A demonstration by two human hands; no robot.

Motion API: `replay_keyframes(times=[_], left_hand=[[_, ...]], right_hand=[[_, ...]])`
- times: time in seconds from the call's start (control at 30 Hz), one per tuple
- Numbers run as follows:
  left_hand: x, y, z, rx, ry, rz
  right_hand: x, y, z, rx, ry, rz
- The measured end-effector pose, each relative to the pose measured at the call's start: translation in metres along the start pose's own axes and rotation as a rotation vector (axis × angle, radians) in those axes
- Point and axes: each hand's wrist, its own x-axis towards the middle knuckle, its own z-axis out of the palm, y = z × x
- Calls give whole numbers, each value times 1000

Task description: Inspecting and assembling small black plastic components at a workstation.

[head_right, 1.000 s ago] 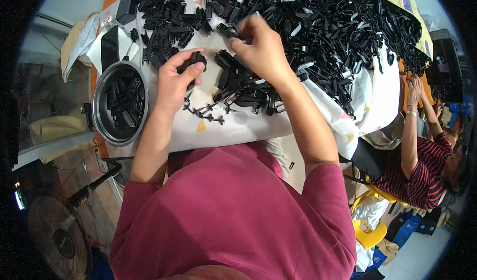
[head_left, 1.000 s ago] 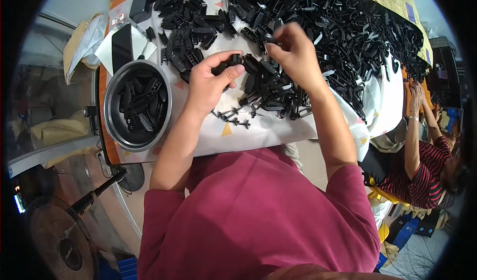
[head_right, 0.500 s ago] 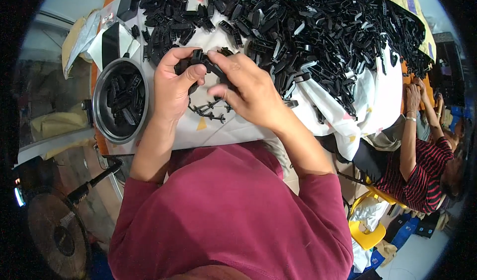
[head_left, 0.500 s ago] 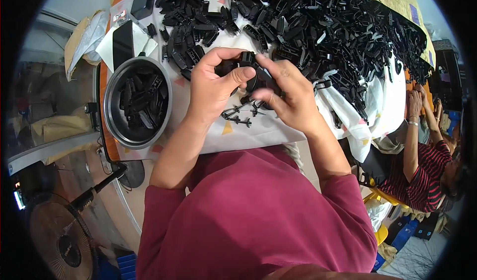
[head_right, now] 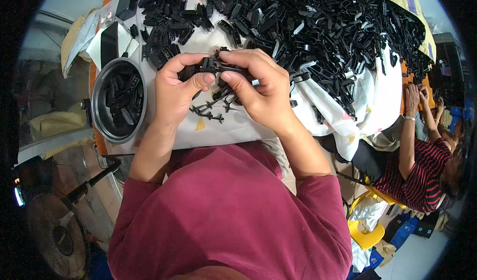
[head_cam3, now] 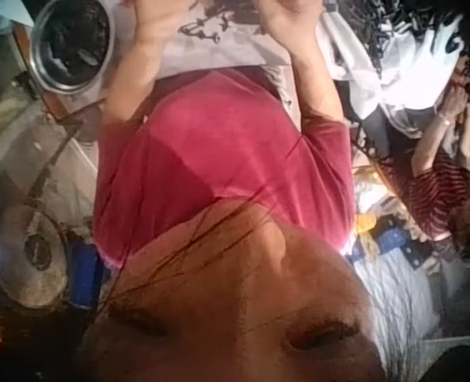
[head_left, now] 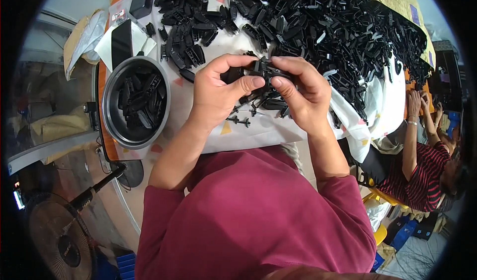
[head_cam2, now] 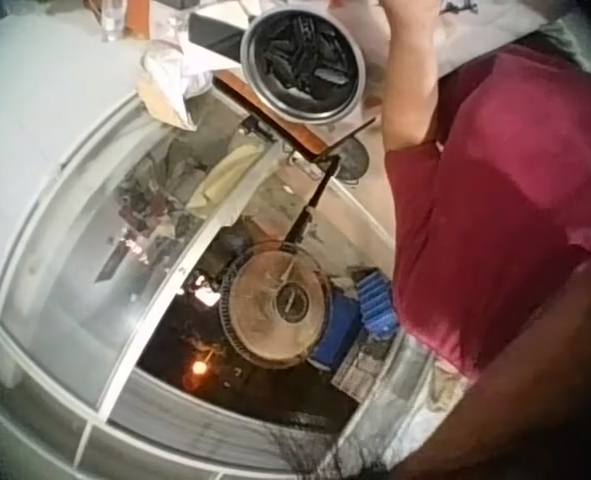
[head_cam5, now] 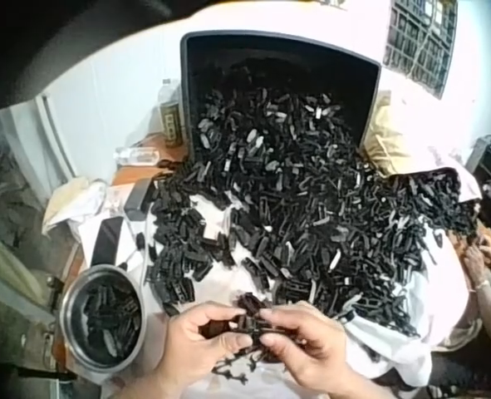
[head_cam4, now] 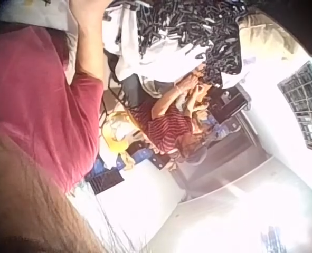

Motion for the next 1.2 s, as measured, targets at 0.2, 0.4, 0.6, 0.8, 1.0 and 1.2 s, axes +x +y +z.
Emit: replay_keyframes(times=[0.2, 0.4, 0.6, 0.8, 1.0, 1.2], left_hand=[[2, -5, -11, 370, -13, 268], [-9, -26, -6, -315, 37, -148], [-8, -15, 5, -236, 74, -63], [-28, -1, -21, -306, -2, -108], [-38, 39, -105, 1428, 555, 411], [-16, 29, -83, 1863, 517, 484]], right_hand=[[2, 0, 3, -461, -24, -364], [-10, 7, 18, -536, 45, -355], [-15, 12, 26, -369, 146, -169], [-21, 0, 29, -67, -72, 55], [22, 40, -26, -1087, 3, 80], [38, 60, -39, -1322, -255, 85]])
